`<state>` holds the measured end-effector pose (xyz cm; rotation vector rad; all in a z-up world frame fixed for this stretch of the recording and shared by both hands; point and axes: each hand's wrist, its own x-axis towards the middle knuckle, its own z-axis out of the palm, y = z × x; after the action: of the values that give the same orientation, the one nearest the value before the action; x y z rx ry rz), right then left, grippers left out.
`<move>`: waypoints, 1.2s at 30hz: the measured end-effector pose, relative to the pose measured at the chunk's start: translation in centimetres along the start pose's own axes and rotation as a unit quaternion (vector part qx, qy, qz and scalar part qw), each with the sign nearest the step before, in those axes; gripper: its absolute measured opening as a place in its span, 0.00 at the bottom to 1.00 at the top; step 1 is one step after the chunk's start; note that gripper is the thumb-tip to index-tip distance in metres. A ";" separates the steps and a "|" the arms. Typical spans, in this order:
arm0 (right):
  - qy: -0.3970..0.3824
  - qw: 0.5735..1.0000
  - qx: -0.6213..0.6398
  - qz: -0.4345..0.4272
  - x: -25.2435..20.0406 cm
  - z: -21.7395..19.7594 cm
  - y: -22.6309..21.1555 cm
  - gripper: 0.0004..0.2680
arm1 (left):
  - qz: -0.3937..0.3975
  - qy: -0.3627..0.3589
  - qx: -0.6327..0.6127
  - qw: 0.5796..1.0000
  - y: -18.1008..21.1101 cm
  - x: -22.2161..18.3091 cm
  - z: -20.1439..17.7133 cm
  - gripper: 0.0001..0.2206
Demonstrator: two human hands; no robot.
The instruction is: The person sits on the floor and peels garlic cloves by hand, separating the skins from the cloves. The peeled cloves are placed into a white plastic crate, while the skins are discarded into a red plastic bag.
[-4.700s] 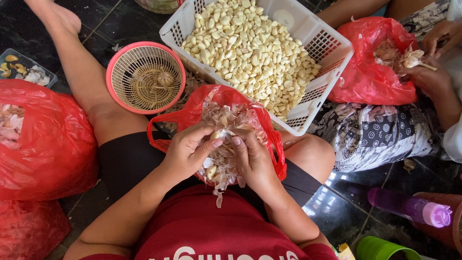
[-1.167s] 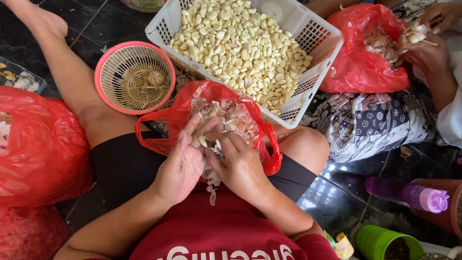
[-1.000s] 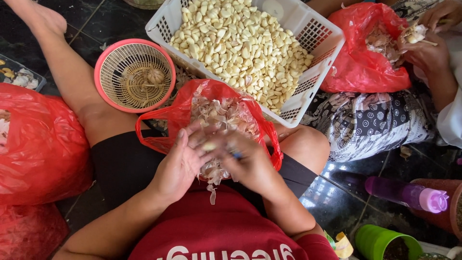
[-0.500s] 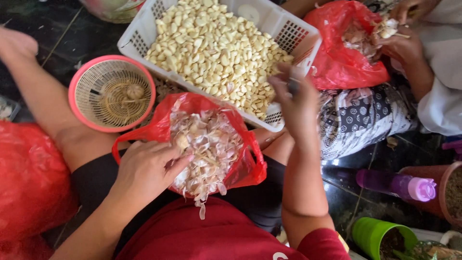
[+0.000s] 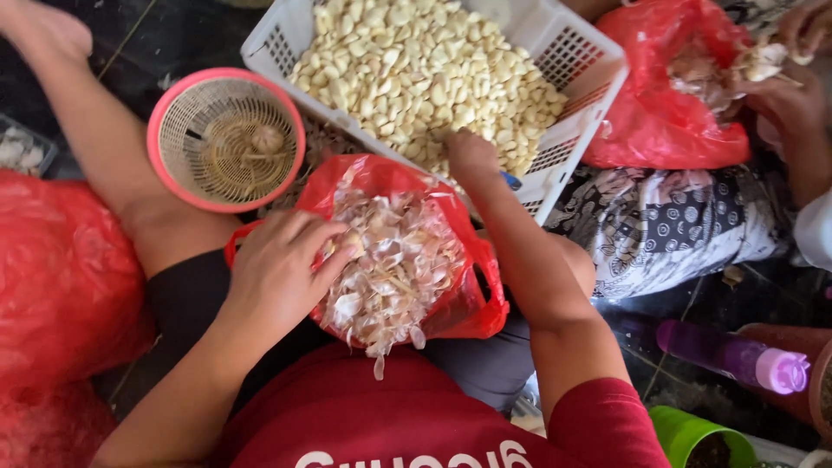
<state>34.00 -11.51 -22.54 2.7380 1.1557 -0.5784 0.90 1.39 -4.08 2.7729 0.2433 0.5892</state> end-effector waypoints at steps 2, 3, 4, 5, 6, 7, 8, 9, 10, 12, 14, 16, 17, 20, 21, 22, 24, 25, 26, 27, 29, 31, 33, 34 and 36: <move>0.029 0.999 0.026 0.010 -1.5 -0.9 0.4 0.08 | -0.001 -0.010 0.010 1.000 -0.1 -0.2 1.3 0.09; 0.062 0.996 0.055 0.027 -2.2 -1.6 0.8 0.09 | 0.006 -0.018 0.019 1.000 -0.1 0.0 2.1 0.07; 0.060 0.997 0.052 0.023 -2.8 -2.6 1.3 0.09 | 0.001 -0.016 0.019 1.000 -0.2 0.0 2.2 0.07; 0.123 0.988 0.089 0.021 -3.5 -3.6 1.9 0.09 | 0.004 -0.023 0.029 0.999 -0.2 0.1 2.4 0.08; 0.185 0.974 0.128 0.020 -4.3 -4.4 2.4 0.10 | 0.009 -0.031 0.040 0.999 -0.2 0.1 2.5 0.10; 0.183 0.975 0.127 0.018 -6.3 -6.9 2.2 0.10 | 0.006 -0.032 0.040 0.999 0.2 0.8 1.7 0.10; 0.220 0.956 0.190 -0.021 -8.4 -9.4 2.1 0.08 | -0.008 -0.073 0.017 0.997 0.6 1.6 1.0 0.12; 0.256 0.932 0.251 -0.061 -10.5 -11.9 2.0 0.07 | -0.022 -0.113 -0.007 0.993 1.1 2.4 0.3 0.15; 0.256 0.932 0.250 -0.061 -13.6 -14.5 0.6 0.07 | -0.022 -0.113 -0.007 0.993 1.4 3.1 -0.2 0.15; 0.189 0.927 0.324 -0.022 -19.7 -19.8 -2.1 0.02 | -0.058 -0.229 -0.062 0.970 2.0 4.5 -1.2 0.18; 0.165 0.909 0.365 -0.115 -23.2 -20.8 -3.4 0.03 | -0.053 -0.229 -0.079 0.969 1.5 3.9 0.7 0.16; 0.140 0.881 0.402 -0.207 -25.7 -21.6 -4.7 0.06 | -0.047 -0.228 -0.095 0.968 1.5 3.6 1.6 0.14; 0.149 0.884 0.370 -0.244 -26.5 -22.0 -5.5 0.09 | -0.044 -0.233 -0.107 0.966 1.6 3.4 1.4 0.11; 0.195 0.891 0.312 -0.267 -28.2 -21.0 -6.1 0.13 | -0.032 -0.239 -0.115 0.964 2.1 3.0 1.4 0.11; 0.231 0.896 0.286 -0.250 -28.6 -20.4 -6.1 0.14 | -0.022 -0.242 -0.114 0.963 2.1 2.8 1.4 0.13; 0.232 0.895 0.285 -0.252 -28.8 -19.7 -6.0 0.14 | -0.023 -0.240 -0.113 0.964 2.2 2.7 1.4 0.13; 0.296 0.904 0.243 -0.189 -29.2 -18.3 -5.8 0.14 | -0.028 -0.218 -0.149 0.964 2.4 2.3 1.4 0.12; 0.297 0.904 0.242 -0.190 -29.4 -17.8 -5.9 0.14 | -0.028 -0.216 -0.148 0.965 2.2 1.9 1.5 0.12; 0.330 0.892 0.239 -0.196 -29.5 -17.3 -5.9 0.11 | -0.033 -0.158 -0.214 0.964 1.9 1.7 1.7 0.11; 0.363 0.879 0.235 -0.201 -29.6 -16.8 -6.0 0.08 | -0.038 -0.099 -0.277 0.955 1.7 1.5 1.8 0.11; 0.360 0.878 0.246 -0.200 -30.5 -16.5 -7.7 0.07 | -0.082 -0.090 -0.374 0.920 1.9 2.1 -0.2 0.10; 0.357 0.876 0.256 -0.198 -30.8 -16.3 -9.1 0.07 | -0.123 -0.083 -0.465 0.873 1.9 1.9 -0.9 0.10; 0.344 0.889 0.215 -0.212 -30.6 -16.2 -10.6 0.08 | -0.179 -0.113 -0.632 0.746 1.5 0.8 -0.3 0.10; 0.345 0.889 0.213 -0.212 -30.3 -15.7 -10.9 0.08 | -0.177 -0.112 -0.632 0.746 1.6 0.9 -0.1 0.10; 0.311 0.888 0.263 -0.212 -29.5 -14.7 -11.6 0.10 | -0.188 -0.146 -0.719 0.653 1.6 1.2 0.3 0.14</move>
<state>11.36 -19.35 2.97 3.2614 2.0409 -0.0034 2.30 0.08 -3.43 1.1366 0.1441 0.0547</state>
